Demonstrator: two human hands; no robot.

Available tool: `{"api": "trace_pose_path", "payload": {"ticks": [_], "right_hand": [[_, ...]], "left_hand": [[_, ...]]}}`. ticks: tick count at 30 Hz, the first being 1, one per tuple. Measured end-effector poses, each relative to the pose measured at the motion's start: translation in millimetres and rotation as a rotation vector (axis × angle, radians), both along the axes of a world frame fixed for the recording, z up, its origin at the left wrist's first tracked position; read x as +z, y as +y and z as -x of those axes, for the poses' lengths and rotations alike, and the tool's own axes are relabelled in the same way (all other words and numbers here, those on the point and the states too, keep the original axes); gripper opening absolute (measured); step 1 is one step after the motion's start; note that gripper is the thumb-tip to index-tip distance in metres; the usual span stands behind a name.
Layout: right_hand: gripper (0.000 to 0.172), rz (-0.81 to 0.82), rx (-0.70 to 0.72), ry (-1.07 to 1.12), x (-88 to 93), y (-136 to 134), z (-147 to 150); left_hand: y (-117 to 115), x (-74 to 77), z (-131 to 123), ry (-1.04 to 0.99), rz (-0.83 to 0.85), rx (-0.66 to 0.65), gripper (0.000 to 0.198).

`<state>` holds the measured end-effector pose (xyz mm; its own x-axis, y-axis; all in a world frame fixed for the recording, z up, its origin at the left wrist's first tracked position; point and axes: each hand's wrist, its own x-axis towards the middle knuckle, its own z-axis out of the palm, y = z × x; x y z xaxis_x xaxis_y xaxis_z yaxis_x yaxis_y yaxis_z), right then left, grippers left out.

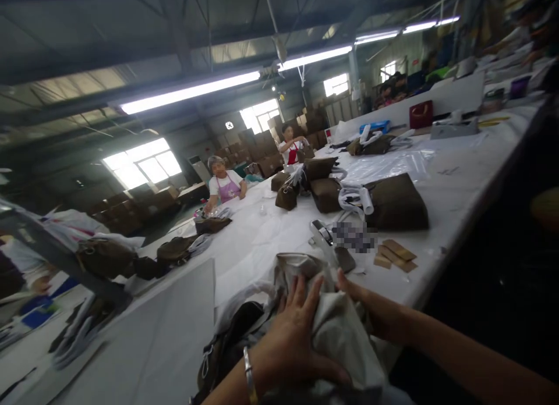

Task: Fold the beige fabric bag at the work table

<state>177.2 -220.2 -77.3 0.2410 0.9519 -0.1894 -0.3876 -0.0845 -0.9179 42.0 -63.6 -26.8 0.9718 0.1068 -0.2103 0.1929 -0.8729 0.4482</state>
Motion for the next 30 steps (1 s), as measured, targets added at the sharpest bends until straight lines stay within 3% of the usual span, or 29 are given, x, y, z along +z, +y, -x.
{"api": "trace_pose_path", "payload": {"ticks": [3, 6, 7, 9, 11, 13, 15, 17, 21, 24, 26, 28, 30], "right_hand": [[0.08, -0.173, 0.174, 0.134, 29.5, 11, 7], [0.077, -0.395, 0.28, -0.049, 46.3, 20, 3], [0.074, -0.426, 0.244, -0.135, 47.0, 23, 1], [0.068, -0.417, 0.037, -0.24, 40.5, 31, -4], [0.066, -0.372, -0.196, -0.219, 25.9, 42, -5], [0.067, -0.353, -0.316, -0.196, 9.5, 55, 0], [0.075, -0.339, -0.323, -0.201, -0.9, 67, 11], [0.082, -0.336, -0.255, -0.175, -0.2, 76, 28], [0.073, -0.359, 0.038, -0.087, 24.1, 83, 56], [0.062, -0.336, 0.155, -0.142, 32.5, 87, 53], [0.066, -0.292, 0.122, -0.239, 24.4, 91, 40], [0.07, -0.232, -0.003, -0.39, 8.1, 97, 26], [0.06, -0.169, -0.151, -0.596, -10.4, 104, 18]], "left_hand": [[8, -11.2, 10, -0.21, -0.031, 0.098, 0.129], [28, -13.7, 29, -0.45, 0.026, 0.118, 0.095], [39, -14.6, 37, -0.521, 0.054, 0.129, 0.087], [65, -17.7, 55, -0.655, 0.081, 0.2, 0.078], [89, -21.7, 73, -0.749, 0.069, 0.323, 0.078], [101, -23.4, 85, -0.767, 0.064, 0.408, 0.078], [97, -21.1, 89, -0.75, 0.064, 0.415, 0.075], [81, -15.8, 84, -0.722, 0.089, 0.361, 0.077], [52, -6.6, 70, -0.611, 0.176, 0.277, 0.107], [53, -4.9, 73, -0.66, 0.199, 0.283, 0.099], [60, -5.6, 82, -0.722, 0.178, 0.325, 0.084], [68, -7.4, 92, -0.761, 0.118, 0.407, 0.078], [72, -10.1, 102, -0.764, 0.067, 0.489, 0.079]]}}
